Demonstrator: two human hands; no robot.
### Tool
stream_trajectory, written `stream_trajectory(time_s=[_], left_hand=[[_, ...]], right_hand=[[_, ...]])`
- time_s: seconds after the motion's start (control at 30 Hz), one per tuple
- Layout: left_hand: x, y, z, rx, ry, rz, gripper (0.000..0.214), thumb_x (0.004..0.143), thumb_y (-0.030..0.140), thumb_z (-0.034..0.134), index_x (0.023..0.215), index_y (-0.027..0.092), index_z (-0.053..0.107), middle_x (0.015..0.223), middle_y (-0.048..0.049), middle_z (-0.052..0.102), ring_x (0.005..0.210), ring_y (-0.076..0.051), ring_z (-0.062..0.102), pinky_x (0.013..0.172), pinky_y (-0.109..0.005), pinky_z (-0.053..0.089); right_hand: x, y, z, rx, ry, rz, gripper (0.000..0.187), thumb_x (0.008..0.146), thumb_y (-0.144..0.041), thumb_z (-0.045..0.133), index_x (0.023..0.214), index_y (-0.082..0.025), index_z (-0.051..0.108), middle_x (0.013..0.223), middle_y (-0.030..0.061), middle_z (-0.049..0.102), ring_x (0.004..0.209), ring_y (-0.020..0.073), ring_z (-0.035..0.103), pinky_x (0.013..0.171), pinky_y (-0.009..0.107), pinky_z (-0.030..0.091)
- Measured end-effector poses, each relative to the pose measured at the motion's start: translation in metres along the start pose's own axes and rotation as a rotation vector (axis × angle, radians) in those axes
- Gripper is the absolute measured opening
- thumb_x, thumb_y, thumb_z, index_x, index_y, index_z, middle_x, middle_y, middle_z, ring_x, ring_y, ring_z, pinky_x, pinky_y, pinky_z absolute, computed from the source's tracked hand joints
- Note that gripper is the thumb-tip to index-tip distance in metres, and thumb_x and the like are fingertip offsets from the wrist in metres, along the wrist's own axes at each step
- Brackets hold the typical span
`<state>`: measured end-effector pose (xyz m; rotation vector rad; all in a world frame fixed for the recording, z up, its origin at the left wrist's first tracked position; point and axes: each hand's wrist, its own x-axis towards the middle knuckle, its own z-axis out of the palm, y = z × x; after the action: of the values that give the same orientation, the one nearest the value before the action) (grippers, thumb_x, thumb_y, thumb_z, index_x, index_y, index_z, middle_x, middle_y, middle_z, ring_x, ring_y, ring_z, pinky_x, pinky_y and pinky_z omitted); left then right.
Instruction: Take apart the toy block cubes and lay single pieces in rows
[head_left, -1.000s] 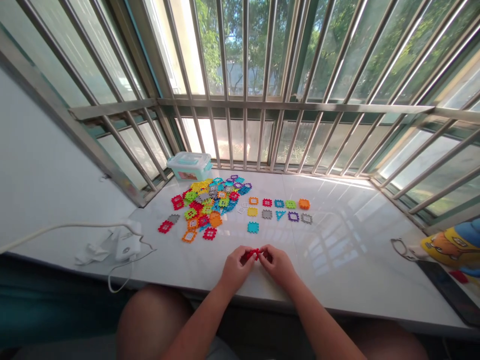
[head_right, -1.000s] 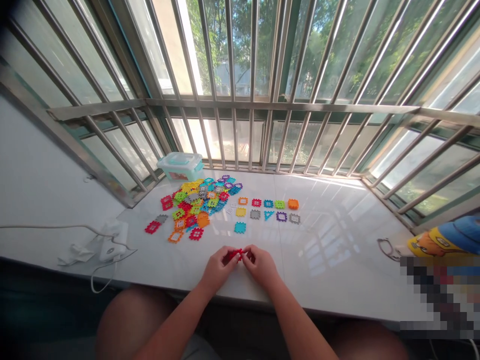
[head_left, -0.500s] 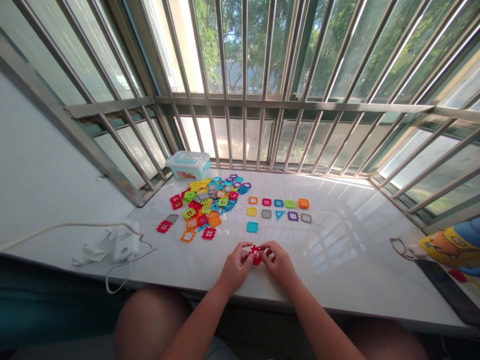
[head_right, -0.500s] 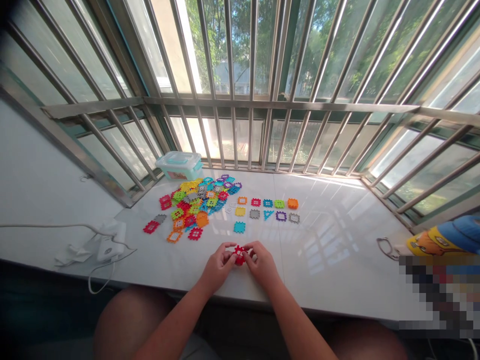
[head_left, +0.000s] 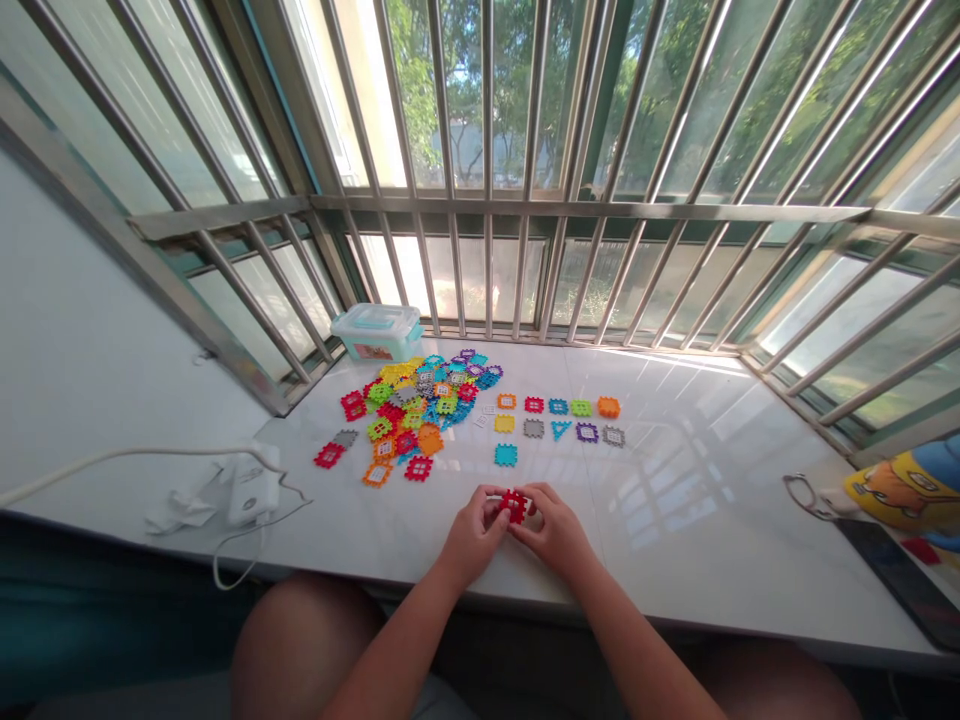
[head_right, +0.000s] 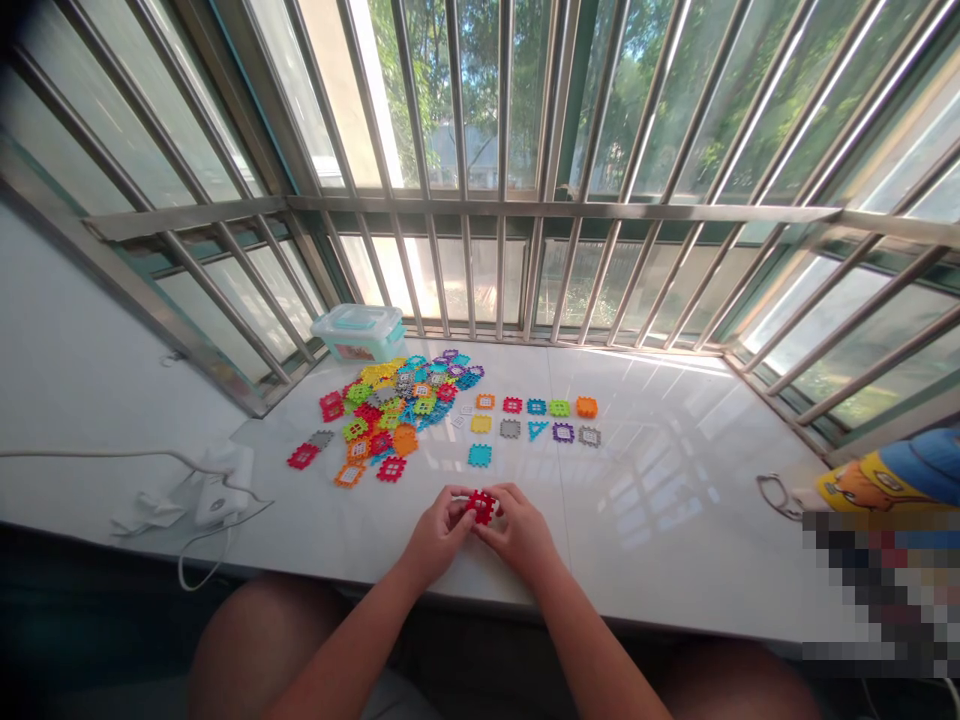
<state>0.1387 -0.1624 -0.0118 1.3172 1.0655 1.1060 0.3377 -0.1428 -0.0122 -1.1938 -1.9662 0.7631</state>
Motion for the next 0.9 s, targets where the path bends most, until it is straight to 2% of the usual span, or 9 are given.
stream_trajectory(time_s=[0.17,0.23,0.33,0.4,0.5,0.63,0.73,0.8,0.9], left_hand=[[0.009,-0.001,-0.007,-0.151,0.019,-0.008,0.041,0.089,0.049,0.076,0.118,0.023,0.063,0.118,-0.0107,0.074,0.111,-0.024,0.071,0.098,-0.039,0.056],[0.020,-0.001,-0.014,-0.342,0.095,-0.060,0.042,0.088,0.052,0.077,0.115,0.022,0.064,0.117,-0.0101,0.072,0.109,-0.022,0.070,0.095,-0.038,0.056],[0.041,0.002,-0.027,-0.672,0.303,-0.125,0.037,0.089,0.055,0.072,0.101,0.021,0.064,0.098,-0.0048,0.069,0.083,-0.016,0.067,0.078,-0.033,0.055],[0.055,0.004,-0.033,-0.830,0.356,-0.140,0.033,0.087,0.052,0.072,0.088,0.021,0.061,0.077,0.0011,0.060,0.065,-0.012,0.056,0.066,-0.029,0.048],[0.068,0.005,-0.037,-0.950,0.216,-0.198,0.027,0.086,0.040,0.075,0.079,0.020,0.058,0.065,0.0052,0.048,0.057,-0.009,0.044,0.060,-0.028,0.041],[0.073,0.003,-0.036,-0.987,0.041,-0.314,0.025,0.087,0.031,0.074,0.075,0.018,0.056,0.065,0.0059,0.045,0.056,-0.009,0.041,0.060,-0.028,0.038],[0.074,0.001,-0.037,-1.022,0.004,-0.369,0.025,0.088,0.029,0.072,0.074,0.019,0.054,0.063,0.0071,0.039,0.054,-0.009,0.037,0.058,-0.028,0.036],[0.075,0.001,-0.039,-1.033,-0.011,-0.392,0.023,0.088,0.028,0.071,0.075,0.019,0.053,0.063,0.0074,0.038,0.053,-0.009,0.036,0.058,-0.028,0.036],[0.076,0.000,-0.039,-1.038,-0.017,-0.402,0.022,0.089,0.028,0.070,0.077,0.019,0.053,0.064,0.0073,0.038,0.054,-0.009,0.037,0.058,-0.027,0.036]], right_hand=[[0.001,-0.004,-0.001,-0.036,0.071,-0.018,0.042,0.091,-0.037,0.075,0.131,-0.026,0.066,0.128,0.0095,0.065,0.113,0.0254,0.067,0.100,0.039,0.057],[0.001,-0.004,-0.002,-0.025,0.114,0.009,0.045,0.091,-0.039,0.075,0.132,-0.025,0.066,0.129,0.0114,0.064,0.112,0.0260,0.067,0.093,0.038,0.060],[0.002,-0.003,-0.004,0.014,0.151,0.075,0.046,0.093,-0.042,0.072,0.134,-0.024,0.067,0.130,0.0132,0.064,0.096,0.0226,0.069,0.074,0.033,0.061],[0.003,0.000,-0.004,0.037,0.171,0.100,0.046,0.093,-0.045,0.071,0.135,-0.024,0.068,0.128,0.0132,0.065,0.092,0.0217,0.068,0.067,0.031,0.059],[0.009,0.008,-0.004,0.046,0.196,0.118,0.049,0.094,-0.050,0.071,0.134,-0.023,0.068,0.125,0.0124,0.068,0.094,0.0229,0.068,0.067,0.032,0.059],[0.033,0.026,-0.015,-0.045,0.244,0.098,0.051,0.093,-0.055,0.071,0.133,-0.024,0.067,0.126,0.0121,0.070,0.101,0.0265,0.067,0.072,0.035,0.058],[0.067,0.040,-0.036,-0.223,0.255,-0.035,0.044,0.095,-0.054,0.070,0.129,-0.025,0.069,0.126,0.0110,0.072,0.114,0.0301,0.064,0.092,0.043,0.055],[0.096,0.048,-0.053,-0.346,0.246,-0.128,0.039,0.096,-0.050,0.070,0.127,-0.025,0.070,0.124,0.0108,0.073,0.120,0.0313,0.062,0.107,0.049,0.047],[0.139,0.058,-0.077,-0.511,0.195,-0.144,0.039,0.097,-0.046,0.070,0.128,-0.022,0.071,0.125,0.0120,0.072,0.119,0.0314,0.061,0.109,0.047,0.044]])
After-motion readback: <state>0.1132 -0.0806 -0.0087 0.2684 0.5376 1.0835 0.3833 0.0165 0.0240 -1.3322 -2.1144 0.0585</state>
